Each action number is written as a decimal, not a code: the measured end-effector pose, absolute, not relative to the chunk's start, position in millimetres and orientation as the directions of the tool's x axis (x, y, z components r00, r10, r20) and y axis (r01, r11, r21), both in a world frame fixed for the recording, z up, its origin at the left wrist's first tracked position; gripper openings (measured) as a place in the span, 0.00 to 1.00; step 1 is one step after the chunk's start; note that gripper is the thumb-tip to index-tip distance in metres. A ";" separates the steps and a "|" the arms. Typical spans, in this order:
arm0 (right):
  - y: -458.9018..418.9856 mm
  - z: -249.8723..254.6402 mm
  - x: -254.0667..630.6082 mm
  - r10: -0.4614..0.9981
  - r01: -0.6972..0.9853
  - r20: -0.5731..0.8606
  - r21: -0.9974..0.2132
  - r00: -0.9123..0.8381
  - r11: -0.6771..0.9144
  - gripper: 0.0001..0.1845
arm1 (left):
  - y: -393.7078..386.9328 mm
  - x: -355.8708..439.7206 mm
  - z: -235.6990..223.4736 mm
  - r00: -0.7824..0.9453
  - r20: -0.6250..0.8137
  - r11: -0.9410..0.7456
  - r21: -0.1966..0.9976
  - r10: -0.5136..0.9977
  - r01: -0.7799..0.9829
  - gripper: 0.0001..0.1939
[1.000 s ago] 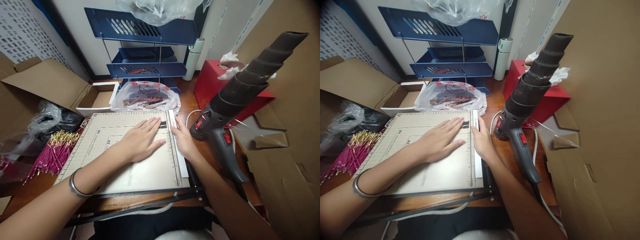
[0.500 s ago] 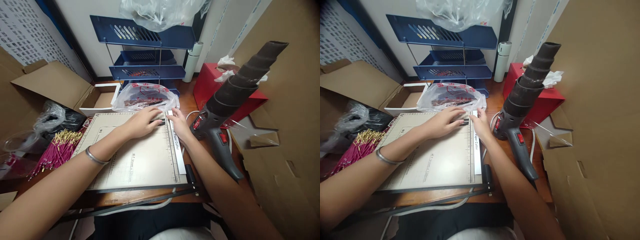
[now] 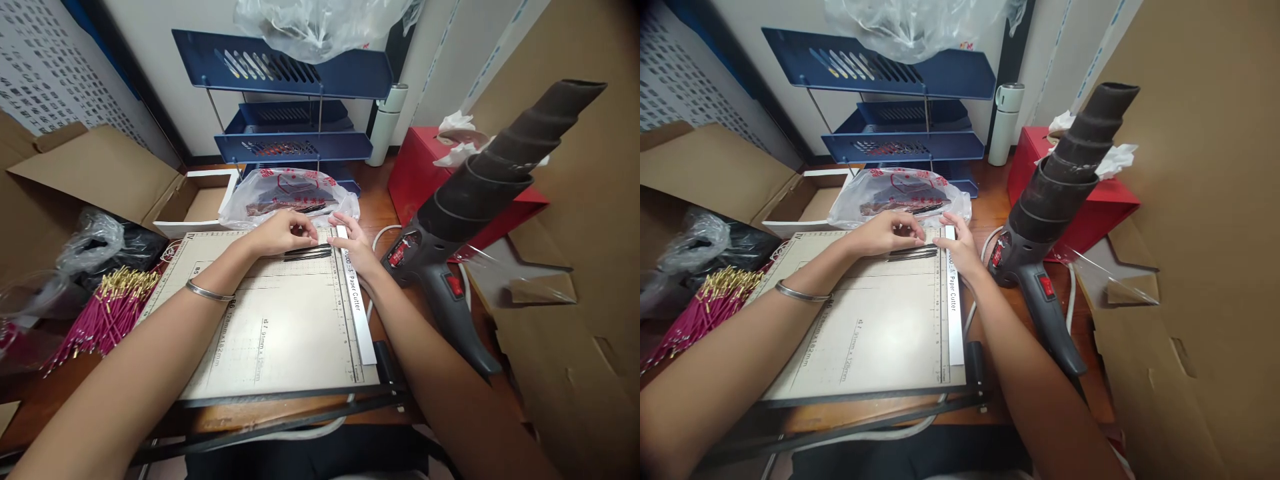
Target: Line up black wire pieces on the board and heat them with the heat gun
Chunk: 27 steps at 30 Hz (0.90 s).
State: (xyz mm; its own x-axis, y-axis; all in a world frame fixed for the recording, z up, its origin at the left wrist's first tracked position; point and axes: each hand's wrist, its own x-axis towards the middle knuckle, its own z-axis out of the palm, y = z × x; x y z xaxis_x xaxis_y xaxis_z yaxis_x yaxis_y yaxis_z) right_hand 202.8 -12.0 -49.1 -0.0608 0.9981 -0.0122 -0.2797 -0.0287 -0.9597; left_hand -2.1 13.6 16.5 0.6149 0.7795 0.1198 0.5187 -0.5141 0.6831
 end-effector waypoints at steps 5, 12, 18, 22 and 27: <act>-12.6 -49.1 202.3 0.998 -0.236 -0.020 -0.971 -0.064 -0.035 0.40 | 11.8 -2.0 14.6 0.625 0.151 -0.549 0.659 0.766 0.515 0.13; -6.9 -52.5 200.6 1.000 -0.171 -0.012 -0.985 -0.026 -0.017 0.34 | 5.8 -2.0 12.2 0.596 0.190 -0.563 0.631 0.780 0.535 0.14; -6.0 -53.6 201.4 1.000 -0.165 0.019 -0.986 -0.022 0.016 0.32 | 4.2 -0.2 10.3 0.557 0.200 -0.544 0.621 0.806 0.564 0.13; -4.4 -56.4 202.3 0.999 -0.132 0.038 -0.991 -0.024 0.035 0.32 | 3.3 0.2 11.1 0.555 0.191 -0.532 0.638 0.809 0.556 0.12; -2.4 -58.6 202.5 0.998 -0.116 0.052 -0.992 -0.025 0.049 0.30 | 3.1 -0.5 11.0 0.529 0.154 -0.480 0.677 0.834 0.559 0.17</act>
